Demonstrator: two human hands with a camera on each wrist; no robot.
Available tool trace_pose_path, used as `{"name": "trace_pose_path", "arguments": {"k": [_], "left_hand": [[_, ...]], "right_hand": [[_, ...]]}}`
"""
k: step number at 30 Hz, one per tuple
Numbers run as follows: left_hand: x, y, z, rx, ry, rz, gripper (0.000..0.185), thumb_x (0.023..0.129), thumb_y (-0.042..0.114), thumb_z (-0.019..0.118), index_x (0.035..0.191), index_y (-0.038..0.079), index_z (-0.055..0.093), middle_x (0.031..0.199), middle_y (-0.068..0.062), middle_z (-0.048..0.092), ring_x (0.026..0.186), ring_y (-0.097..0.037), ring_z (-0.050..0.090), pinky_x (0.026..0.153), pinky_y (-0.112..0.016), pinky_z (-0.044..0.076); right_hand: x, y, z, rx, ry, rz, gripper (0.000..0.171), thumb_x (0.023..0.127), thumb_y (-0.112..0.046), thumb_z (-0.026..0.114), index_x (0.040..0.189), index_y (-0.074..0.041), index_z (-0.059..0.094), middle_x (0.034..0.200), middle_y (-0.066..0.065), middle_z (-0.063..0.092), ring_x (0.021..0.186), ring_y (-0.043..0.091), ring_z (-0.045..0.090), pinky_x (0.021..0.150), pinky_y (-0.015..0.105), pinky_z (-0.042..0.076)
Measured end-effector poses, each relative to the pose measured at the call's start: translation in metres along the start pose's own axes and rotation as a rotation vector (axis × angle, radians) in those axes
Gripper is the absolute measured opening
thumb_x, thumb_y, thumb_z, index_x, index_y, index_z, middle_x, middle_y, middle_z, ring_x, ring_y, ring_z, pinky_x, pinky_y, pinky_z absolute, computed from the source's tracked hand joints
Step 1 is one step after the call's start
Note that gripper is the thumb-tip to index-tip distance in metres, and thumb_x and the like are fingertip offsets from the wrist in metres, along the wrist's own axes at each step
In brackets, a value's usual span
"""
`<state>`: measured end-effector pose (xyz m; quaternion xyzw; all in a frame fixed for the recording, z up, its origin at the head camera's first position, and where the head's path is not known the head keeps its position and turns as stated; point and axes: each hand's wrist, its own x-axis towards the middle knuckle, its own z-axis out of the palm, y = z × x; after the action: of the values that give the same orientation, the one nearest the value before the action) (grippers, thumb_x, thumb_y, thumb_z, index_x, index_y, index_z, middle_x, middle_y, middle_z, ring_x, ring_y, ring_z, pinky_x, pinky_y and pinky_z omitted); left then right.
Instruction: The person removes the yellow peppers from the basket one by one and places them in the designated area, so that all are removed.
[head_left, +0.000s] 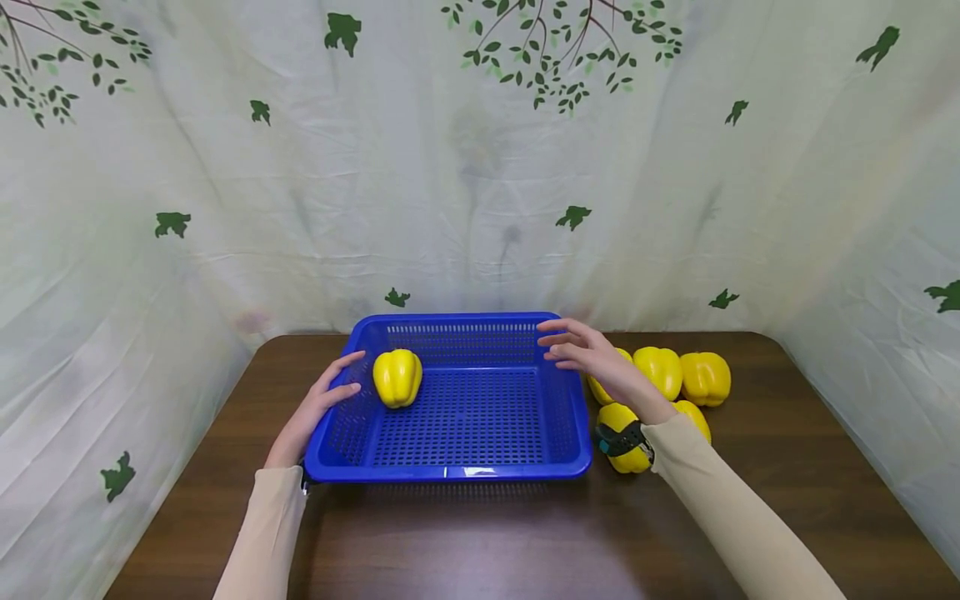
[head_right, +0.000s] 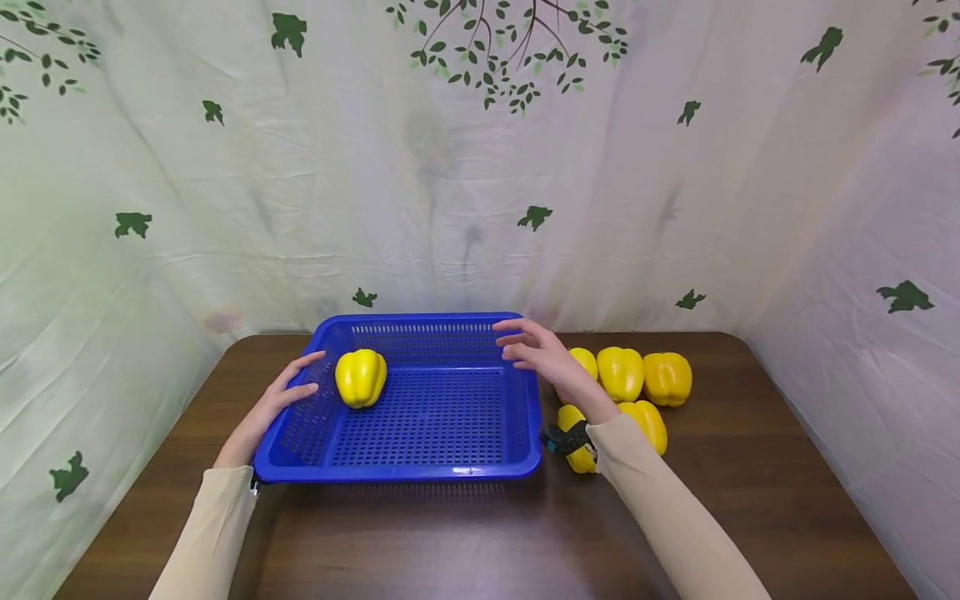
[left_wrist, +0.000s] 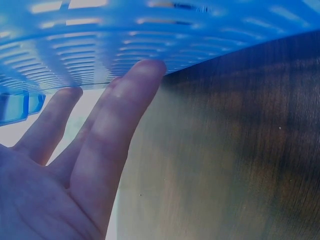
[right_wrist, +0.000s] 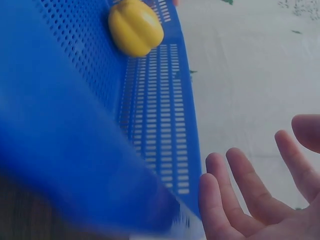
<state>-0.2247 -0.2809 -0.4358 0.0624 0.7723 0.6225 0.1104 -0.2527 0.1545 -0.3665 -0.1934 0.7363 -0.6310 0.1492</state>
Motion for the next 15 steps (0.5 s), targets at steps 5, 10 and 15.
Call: {"name": "trace_pose_path", "arguments": {"k": [5, 10, 15], "left_hand": [[0.0, 0.0, 0.0, 0.005, 0.001, 0.004, 0.055, 0.101, 0.028, 0.045, 0.152, 0.024, 0.023, 0.157, -0.008, 0.007, 0.123, -0.046, 0.037, 0.09, -0.048, 0.045], [0.0, 0.0, 0.0, 0.009, 0.002, 0.004, 0.055, 0.101, 0.028, 0.045, 0.152, 0.025, 0.023, 0.157, -0.009, 0.007, 0.123, -0.046, 0.038, 0.09, -0.049, 0.045], [0.0, 0.0, 0.0, 0.016, 0.003, -0.002, 0.055, 0.101, 0.028, 0.045, 0.151, 0.025, 0.023, 0.156, -0.009, 0.008, 0.122, -0.046, 0.038, 0.089, -0.048, 0.045]], "right_hand": [[0.011, -0.001, 0.012, -0.007, -0.018, 0.006, 0.045, 0.098, -0.015, 0.054, 0.139, -0.001, 0.043, 0.132, 0.022, 0.05, 0.115, 0.033, 0.054, 0.1, 0.047, 0.039], [0.023, 0.001, 0.024, -0.008, -0.046, -0.002, 0.041, 0.098, -0.01, 0.051, 0.138, -0.002, 0.044, 0.13, 0.022, 0.052, 0.114, 0.035, 0.054, 0.1, 0.051, 0.039], [0.033, 0.003, 0.037, -0.005, -0.064, -0.006, 0.039, 0.099, -0.007, 0.05, 0.137, -0.003, 0.046, 0.129, 0.023, 0.053, 0.113, 0.036, 0.055, 0.099, 0.055, 0.037]]}}
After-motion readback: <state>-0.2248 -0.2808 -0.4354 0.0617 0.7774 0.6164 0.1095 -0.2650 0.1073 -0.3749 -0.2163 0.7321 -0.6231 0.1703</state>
